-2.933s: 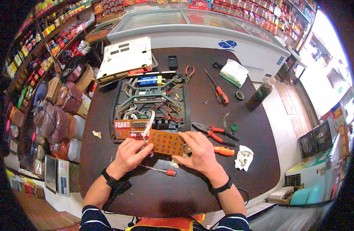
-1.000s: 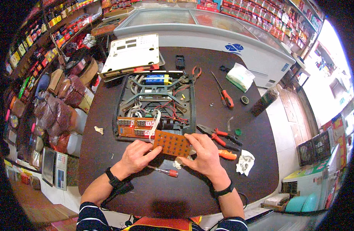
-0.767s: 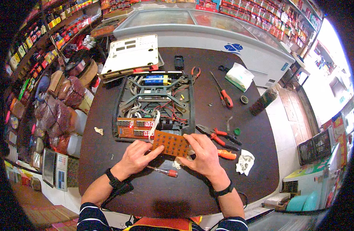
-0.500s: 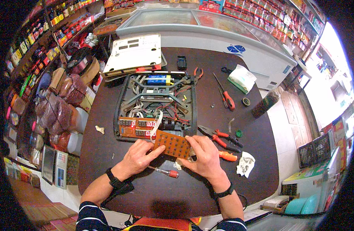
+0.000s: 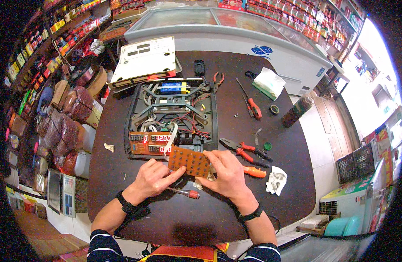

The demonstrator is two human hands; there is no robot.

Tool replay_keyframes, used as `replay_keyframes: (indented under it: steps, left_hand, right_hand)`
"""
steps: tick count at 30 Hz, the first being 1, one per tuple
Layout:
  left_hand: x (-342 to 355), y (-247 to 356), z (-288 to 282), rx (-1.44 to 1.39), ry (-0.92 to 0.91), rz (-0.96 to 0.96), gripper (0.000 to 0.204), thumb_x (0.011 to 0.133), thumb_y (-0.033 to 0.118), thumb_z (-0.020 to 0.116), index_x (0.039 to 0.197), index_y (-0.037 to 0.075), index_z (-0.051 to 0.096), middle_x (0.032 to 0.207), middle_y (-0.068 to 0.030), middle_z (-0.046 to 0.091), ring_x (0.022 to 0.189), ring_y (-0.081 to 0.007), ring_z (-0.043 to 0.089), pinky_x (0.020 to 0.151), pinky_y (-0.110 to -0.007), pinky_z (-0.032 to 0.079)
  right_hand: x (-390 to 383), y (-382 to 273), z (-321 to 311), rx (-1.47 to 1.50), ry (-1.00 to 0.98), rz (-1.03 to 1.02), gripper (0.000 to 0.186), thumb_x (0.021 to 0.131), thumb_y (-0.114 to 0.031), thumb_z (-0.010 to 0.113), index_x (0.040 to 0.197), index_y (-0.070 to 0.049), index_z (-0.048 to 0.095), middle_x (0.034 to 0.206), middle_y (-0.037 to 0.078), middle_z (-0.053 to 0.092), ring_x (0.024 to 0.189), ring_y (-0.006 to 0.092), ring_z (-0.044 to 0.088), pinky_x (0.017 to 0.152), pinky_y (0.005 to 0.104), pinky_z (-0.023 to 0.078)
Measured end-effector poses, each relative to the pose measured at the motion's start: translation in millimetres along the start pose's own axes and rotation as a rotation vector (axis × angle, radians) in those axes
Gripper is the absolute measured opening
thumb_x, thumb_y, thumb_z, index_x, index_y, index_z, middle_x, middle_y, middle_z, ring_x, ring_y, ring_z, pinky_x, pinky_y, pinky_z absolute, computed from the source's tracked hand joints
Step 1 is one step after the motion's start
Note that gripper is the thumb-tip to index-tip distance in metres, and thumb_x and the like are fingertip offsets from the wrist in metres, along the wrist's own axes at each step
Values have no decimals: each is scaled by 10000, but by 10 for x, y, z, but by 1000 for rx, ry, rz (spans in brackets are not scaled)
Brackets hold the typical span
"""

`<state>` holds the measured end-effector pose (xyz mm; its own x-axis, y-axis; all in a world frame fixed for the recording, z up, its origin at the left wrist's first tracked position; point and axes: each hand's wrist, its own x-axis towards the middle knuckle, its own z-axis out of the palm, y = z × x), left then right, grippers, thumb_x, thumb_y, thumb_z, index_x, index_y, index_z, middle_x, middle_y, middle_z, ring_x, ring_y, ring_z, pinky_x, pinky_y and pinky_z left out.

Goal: The person uses a screwdriver to remove screws from a small circuit board, flips it over, and then wipes the board with a tissue. The person continues to handle and inspect the board while a second person stands nearby.

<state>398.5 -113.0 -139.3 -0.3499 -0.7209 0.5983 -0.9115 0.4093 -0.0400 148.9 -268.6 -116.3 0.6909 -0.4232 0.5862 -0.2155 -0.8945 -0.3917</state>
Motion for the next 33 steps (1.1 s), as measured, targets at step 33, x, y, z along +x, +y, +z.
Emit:
replay_keyframes:
  steps: [33]
  left_hand:
    - [-1, -143, -99, 13, 31, -73, 454, 951, 198, 815, 1383, 71, 765, 780, 24, 508, 704, -155, 564, 661, -351, 442]
  right_hand:
    - [3, 26, -21, -11, 9, -35, 779, 627, -275, 1040, 1302, -29, 740, 1185, 132, 743, 1033, 335, 723, 894, 440, 612]
